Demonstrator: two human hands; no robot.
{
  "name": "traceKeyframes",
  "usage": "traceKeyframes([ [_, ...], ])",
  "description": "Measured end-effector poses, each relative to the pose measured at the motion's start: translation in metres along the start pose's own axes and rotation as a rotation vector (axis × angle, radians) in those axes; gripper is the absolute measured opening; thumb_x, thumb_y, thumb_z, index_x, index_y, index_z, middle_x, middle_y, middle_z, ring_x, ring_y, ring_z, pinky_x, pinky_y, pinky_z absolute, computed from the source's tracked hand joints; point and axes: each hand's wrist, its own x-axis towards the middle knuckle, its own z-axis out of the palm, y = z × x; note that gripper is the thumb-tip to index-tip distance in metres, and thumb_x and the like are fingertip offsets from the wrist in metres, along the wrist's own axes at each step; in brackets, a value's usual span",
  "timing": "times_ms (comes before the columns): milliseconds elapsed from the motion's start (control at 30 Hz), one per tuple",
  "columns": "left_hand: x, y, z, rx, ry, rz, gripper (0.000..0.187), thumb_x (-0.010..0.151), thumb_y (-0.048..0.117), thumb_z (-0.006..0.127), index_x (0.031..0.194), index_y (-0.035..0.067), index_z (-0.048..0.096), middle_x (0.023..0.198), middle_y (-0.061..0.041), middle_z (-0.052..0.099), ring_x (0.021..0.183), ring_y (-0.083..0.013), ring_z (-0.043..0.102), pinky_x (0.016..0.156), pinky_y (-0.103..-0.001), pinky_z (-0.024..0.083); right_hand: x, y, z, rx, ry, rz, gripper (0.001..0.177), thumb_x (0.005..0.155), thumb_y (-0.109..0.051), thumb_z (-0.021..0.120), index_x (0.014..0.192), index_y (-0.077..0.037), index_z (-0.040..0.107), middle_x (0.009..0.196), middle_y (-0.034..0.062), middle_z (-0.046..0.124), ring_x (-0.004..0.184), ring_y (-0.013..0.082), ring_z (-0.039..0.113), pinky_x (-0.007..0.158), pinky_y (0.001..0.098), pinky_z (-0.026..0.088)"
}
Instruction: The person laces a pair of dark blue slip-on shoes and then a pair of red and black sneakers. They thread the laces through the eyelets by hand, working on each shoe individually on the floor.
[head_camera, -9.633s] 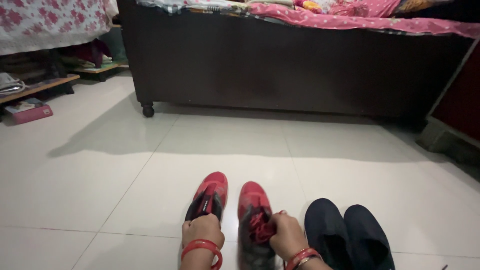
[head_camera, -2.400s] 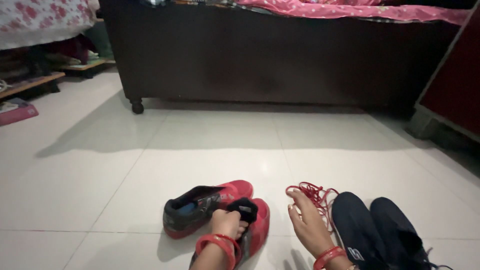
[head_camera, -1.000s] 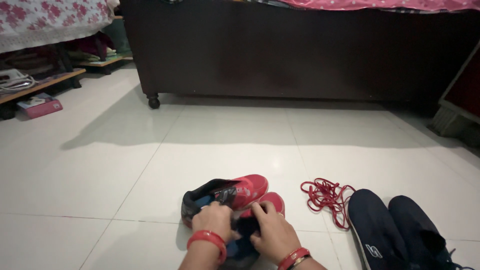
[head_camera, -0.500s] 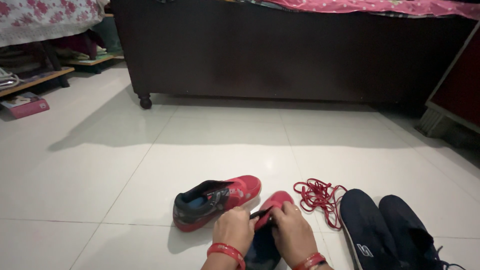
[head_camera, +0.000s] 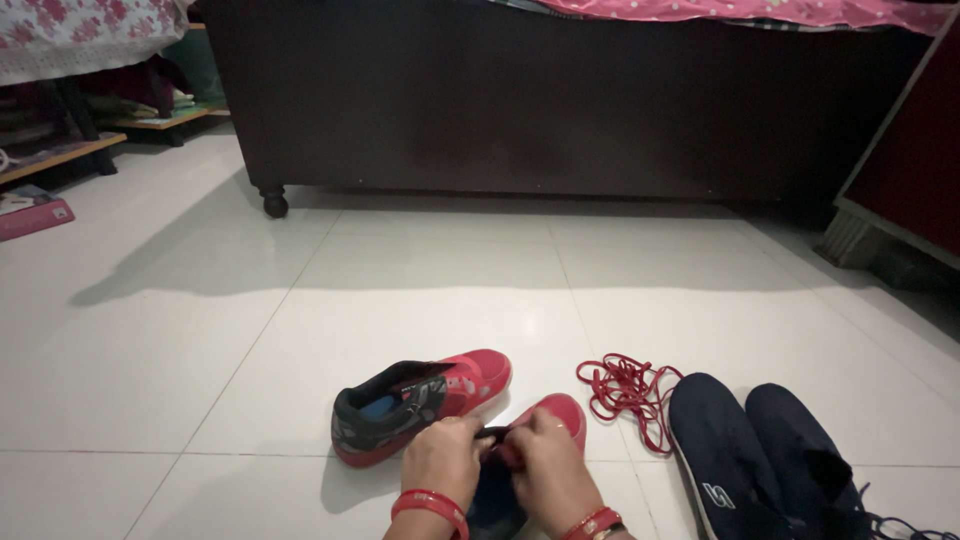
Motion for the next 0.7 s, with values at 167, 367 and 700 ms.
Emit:
traceKeyframes([
  [167,-0.004,0.010,-0.012,0.006,0.005,-0.001,0.018,0.084,0.030,0.074,0.093,0.015,0.076,0.096,-0.008,0.074,0.094,-0.0333,0.070,0.082,-0.047,0.055,0.001,-0.002,0.000,-0.041,-0.019,0.053,0.034,0.064,0.003,0.072,0.094,-0.006,0.061,0.103,0.0157,0.060,0.098,0.0385,0.063,0.080,0.0464,0.053],
  [367,-0.002,0.034,-0.028,0.063,0.084,-0.150,0.030,0.078,0.031,0.076,0.095,0.007,0.075,0.101,-0.015,0.073,0.094,-0.0355,0.071,0.081,-0.045,0.057,0.006,-0.018,-0.009,-0.125,-0.052,0.255,0.044,0.069,-0.015,0.084,0.104,-0.011,0.057,0.102,0.0103,0.061,0.095,0.0353,0.063,0.077,0.0464,0.053],
  [700,0.006,0.035,-0.009,-0.144,-0.242,-0.464,0.050,0.076,0.050,0.084,0.101,0.007,0.079,0.105,-0.017,0.075,0.101,-0.0329,0.072,0.088,-0.042,0.057,-0.017,0.037,0.026,0.153,0.059,0.237,0.035,0.058,-0.004,0.083,0.087,-0.008,0.064,0.093,0.0088,0.062,0.087,0.0276,0.065,0.076,0.0379,0.057],
])
